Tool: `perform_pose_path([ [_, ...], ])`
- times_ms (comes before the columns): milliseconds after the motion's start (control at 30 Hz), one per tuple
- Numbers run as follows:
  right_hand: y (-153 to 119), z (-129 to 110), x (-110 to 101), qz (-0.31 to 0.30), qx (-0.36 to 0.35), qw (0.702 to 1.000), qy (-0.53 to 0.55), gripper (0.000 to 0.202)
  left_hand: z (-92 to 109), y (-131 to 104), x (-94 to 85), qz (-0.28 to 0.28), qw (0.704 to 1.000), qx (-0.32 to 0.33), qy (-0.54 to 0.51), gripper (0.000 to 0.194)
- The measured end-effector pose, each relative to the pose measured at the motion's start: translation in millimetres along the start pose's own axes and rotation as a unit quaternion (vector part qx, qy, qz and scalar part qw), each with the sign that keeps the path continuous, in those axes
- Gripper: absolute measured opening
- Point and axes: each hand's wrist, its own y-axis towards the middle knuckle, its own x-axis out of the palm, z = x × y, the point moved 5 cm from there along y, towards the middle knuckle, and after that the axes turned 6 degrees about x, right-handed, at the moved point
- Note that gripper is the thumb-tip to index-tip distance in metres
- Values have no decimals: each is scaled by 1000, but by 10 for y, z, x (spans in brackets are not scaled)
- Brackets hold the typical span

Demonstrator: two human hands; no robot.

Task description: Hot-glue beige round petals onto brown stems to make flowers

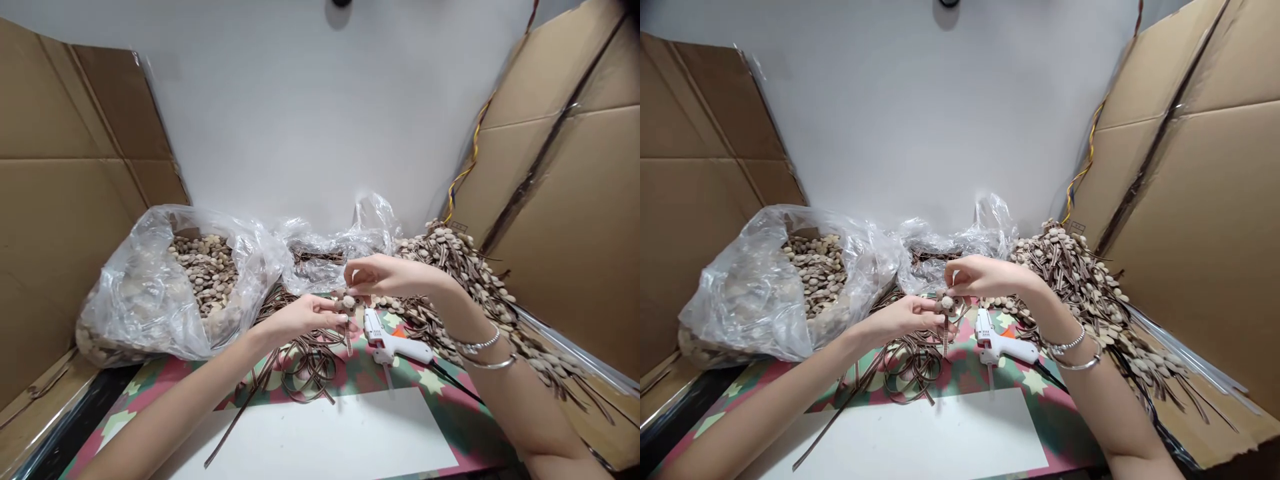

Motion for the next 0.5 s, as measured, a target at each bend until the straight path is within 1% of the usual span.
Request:
perform_pose_path([
  [133, 73, -136, -14, 7, -33, 997, -68, 3, -30, -9, 38, 32, 999, -14, 2, 33],
  [300, 116, -110, 1, 15, -50, 995, -88, 4, -160, -19, -13, 86, 994, -59, 22, 34],
  [367, 134, -83, -2, 18, -54, 995, -88, 4, -217, -16, -3, 87, 993, -78, 6, 31],
  [500, 142, -56, -32, 25, -57, 994, -86, 2, -290, -6, 80, 65, 989, -121, -58, 27],
])
